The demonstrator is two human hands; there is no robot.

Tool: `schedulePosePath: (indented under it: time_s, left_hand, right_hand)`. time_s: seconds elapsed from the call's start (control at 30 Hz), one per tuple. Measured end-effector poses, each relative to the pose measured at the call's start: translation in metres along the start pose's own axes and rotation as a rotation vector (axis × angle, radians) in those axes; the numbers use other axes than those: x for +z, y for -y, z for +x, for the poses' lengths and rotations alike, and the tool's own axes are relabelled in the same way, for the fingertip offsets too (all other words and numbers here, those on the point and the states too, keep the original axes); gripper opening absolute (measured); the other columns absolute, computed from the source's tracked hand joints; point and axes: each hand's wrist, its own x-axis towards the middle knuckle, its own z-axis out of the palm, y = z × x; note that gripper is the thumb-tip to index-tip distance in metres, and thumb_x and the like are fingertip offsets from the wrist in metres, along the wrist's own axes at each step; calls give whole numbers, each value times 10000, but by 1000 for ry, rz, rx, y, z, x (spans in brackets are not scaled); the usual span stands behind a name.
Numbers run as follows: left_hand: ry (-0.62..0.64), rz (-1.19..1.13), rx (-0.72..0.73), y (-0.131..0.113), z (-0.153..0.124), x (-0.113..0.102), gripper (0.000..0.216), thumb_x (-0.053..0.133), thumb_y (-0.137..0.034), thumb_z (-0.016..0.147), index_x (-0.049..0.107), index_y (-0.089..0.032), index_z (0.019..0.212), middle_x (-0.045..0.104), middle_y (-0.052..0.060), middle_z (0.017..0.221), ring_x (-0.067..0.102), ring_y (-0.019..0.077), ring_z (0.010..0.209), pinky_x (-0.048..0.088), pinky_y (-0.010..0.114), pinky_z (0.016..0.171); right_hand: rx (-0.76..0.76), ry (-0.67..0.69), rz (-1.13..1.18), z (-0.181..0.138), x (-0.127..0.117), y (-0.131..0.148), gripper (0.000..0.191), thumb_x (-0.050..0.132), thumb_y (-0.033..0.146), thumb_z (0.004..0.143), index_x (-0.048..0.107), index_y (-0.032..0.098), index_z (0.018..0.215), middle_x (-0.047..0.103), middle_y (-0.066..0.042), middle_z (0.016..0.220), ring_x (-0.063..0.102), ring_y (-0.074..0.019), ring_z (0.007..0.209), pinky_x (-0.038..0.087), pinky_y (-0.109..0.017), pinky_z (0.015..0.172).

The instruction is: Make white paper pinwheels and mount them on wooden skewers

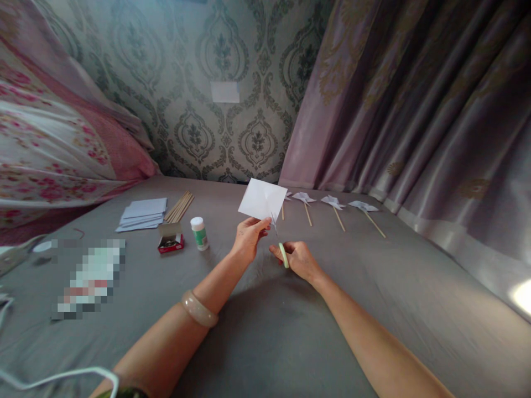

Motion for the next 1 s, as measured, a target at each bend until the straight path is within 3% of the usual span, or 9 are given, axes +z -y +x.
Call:
schedulePosePath:
  time_s: [0.73,1.0]
  left_hand:
    - [-4,1,-14,-3,-1,1,280,832,-294,462,633,-139,583,605,14,603,519,98,574,384,240,549]
    - [8,28,-23,0,-1,0,269,827,-292,457,632,-141,564,602,13,589,517,98,567,384,237,543]
  right_hand:
    - [-2,-75,-120,-1,-2,2,481,624,587,704,538,170,479,489,23,438,414,-99,461,298,-245,495]
    - [30,-66,-64,0,-2,1,469,640,589,676,548,168,493,504,24,454,410,-94,461,299,-241,490]
